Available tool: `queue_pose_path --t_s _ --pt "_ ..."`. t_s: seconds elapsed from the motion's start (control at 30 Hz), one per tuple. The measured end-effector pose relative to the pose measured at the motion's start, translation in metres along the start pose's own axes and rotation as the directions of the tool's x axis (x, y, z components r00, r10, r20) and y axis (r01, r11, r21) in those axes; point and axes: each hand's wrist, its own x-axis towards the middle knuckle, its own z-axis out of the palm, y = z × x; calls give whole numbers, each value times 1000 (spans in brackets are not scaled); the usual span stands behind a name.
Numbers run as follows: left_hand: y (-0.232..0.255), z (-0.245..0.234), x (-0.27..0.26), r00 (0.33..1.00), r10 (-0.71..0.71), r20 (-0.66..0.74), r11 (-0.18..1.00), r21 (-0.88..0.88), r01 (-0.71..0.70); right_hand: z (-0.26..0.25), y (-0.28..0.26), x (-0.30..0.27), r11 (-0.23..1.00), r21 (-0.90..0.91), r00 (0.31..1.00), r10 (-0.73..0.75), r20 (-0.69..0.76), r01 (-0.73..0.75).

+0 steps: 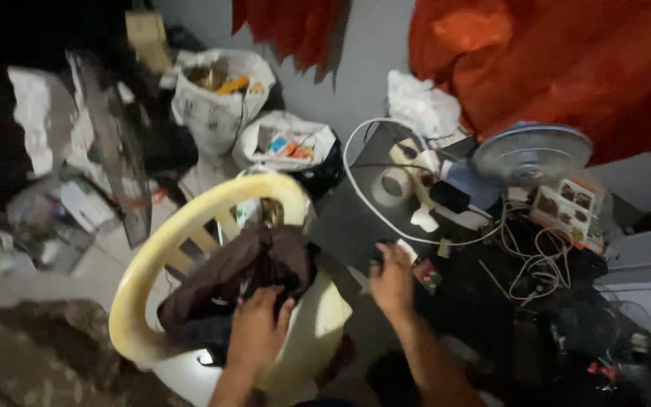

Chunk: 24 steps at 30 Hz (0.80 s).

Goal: The person packs a backpack with daily essentials, including a camera, power bank, and multiple charging cables. They repeatedly pick up items from a cluttered desk, coil the cables, and place them into the bag.

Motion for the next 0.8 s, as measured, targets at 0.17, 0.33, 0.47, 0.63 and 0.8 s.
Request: queue_pose_path --t_s 0.17,0.33,0.47,0.63,0.8 --pt "46 17 -1 990 61 127 995 -84 -51 -2 54 20 959 -119 964 263 38 -257" --pt "91 45 23 898 186 399 979 0 -203 -23 54 22 975 -73 977 211 36 -208" --pt "145 71 48 859 372 351 922 -34 -386 -63 62 11 943 323 984 126 -123 -80" --pt "229 98 75 652 730 205 682 -278 -677 -129 81 -18 429 850 935 302 184 -306" --pt "313 112 73 674 643 364 736 -537 -412 -192 105 -22 245 955 922 382 62 -166"
